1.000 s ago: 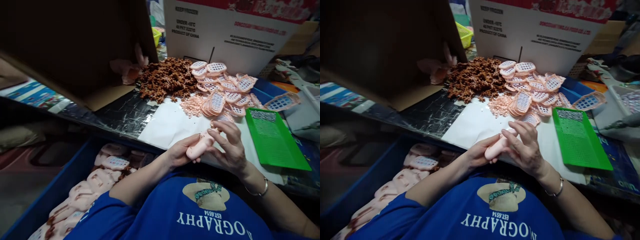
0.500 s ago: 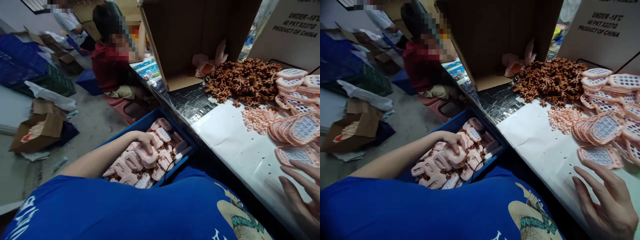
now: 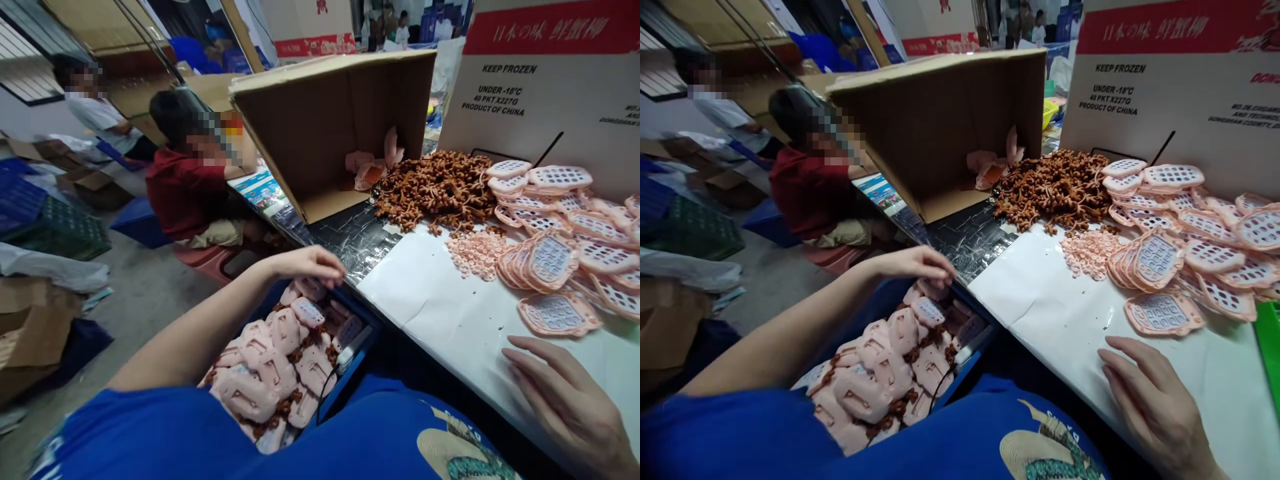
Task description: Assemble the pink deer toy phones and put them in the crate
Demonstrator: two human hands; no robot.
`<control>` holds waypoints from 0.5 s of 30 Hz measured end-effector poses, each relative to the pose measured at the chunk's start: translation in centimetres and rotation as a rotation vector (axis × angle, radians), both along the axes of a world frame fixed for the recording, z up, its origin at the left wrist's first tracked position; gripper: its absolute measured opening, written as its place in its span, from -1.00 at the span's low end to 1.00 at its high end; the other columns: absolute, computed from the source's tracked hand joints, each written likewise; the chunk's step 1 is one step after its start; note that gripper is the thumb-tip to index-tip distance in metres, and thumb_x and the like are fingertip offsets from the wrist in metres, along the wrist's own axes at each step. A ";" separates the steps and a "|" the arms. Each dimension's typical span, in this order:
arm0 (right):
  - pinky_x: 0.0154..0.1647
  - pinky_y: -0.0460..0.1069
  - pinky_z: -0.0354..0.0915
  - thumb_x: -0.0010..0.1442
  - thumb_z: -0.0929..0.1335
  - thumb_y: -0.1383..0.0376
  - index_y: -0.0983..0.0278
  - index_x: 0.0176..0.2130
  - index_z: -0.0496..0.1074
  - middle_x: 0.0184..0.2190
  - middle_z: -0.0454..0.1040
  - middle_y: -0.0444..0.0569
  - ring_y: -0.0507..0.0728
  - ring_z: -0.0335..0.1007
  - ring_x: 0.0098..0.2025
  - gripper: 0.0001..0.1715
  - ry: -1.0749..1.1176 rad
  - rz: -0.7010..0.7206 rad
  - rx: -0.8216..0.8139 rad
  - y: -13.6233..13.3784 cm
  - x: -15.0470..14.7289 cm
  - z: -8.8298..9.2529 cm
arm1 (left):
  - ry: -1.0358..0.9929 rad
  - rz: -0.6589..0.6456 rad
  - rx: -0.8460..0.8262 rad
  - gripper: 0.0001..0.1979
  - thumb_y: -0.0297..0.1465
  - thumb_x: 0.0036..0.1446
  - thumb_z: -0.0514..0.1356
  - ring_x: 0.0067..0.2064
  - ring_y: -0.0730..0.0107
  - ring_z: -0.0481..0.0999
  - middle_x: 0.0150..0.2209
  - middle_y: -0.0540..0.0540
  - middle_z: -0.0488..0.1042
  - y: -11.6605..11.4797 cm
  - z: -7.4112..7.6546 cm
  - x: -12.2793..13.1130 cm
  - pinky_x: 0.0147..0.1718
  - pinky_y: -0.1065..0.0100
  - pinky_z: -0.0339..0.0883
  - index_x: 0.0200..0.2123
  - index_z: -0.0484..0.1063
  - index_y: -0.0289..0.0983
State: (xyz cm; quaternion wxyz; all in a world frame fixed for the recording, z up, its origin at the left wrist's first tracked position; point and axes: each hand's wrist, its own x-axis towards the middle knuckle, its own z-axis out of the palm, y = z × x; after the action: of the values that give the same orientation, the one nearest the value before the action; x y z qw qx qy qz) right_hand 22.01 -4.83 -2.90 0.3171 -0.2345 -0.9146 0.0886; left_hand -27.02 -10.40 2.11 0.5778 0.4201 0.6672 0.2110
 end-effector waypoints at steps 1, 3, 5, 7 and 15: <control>0.06 0.01 0.36 0.31 0.33 0.33 0.26 0.00 0.47 0.02 0.46 0.10 0.15 0.48 -0.01 -0.73 -0.009 0.010 0.000 0.0 0.0 -0.4 | 0.113 0.009 0.174 -0.57 -0.16 -0.11 0.44 -0.31 0.24 0.60 -0.29 -0.16 0.63 2.4 0.6 0.3 -0.28 0.29 0.49 -0.20 0.63 -0.31; 0.06 0.00 0.38 0.31 0.33 0.32 0.25 0.00 0.48 0.02 0.47 0.09 0.14 0.48 0.00 -0.72 -0.019 0.014 -0.005 0.0 0.0 -1.1 | 0.351 0.140 0.403 -0.63 -0.18 -0.03 0.36 -0.31 0.22 0.59 -0.28 -0.18 0.62 7.4 1.4 0.5 -0.31 0.27 0.49 -0.21 0.60 -0.31; 0.06 -0.02 0.40 0.30 0.33 0.30 0.24 0.01 0.48 0.01 0.49 0.08 0.14 0.49 0.00 -0.71 -0.023 0.006 -0.016 0.0 0.0 -1.8 | 0.474 0.256 0.506 -0.63 -0.21 0.09 0.25 -0.21 0.19 0.59 -0.18 -0.21 0.59 12.5 1.5 0.3 -0.24 0.23 0.49 -0.10 0.54 -0.32; 0.04 -0.05 0.43 0.30 0.34 0.29 0.23 0.00 0.49 0.00 0.50 0.07 0.13 0.51 0.00 -0.71 -0.026 0.007 -0.020 0.1 -0.1 -2.3 | 0.609 0.376 0.597 -0.57 -0.27 0.10 0.24 0.02 0.08 0.53 0.01 -0.27 0.51 17.1 1.3 -0.1 -0.05 0.16 0.45 0.02 0.46 -0.32; -0.03 -0.15 0.48 0.30 0.32 0.29 0.22 -0.04 0.50 -0.10 0.56 0.03 0.08 0.58 -0.09 -0.75 -0.005 0.005 -0.075 0.6 -0.5 -2.4 | 0.748 0.537 0.648 -0.35 -0.36 -0.18 0.44 0.27 -0.34 0.27 0.14 -0.44 0.41 27.1 -0.5 -1.1 0.22 -0.19 0.11 0.04 0.40 -0.33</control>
State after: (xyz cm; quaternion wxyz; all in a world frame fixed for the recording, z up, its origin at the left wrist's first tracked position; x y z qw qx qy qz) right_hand 21.55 -4.27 -5.34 0.3057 -0.2443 -0.9120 0.1231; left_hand -28.13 16.73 1.65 0.0693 0.4376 0.8112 0.3816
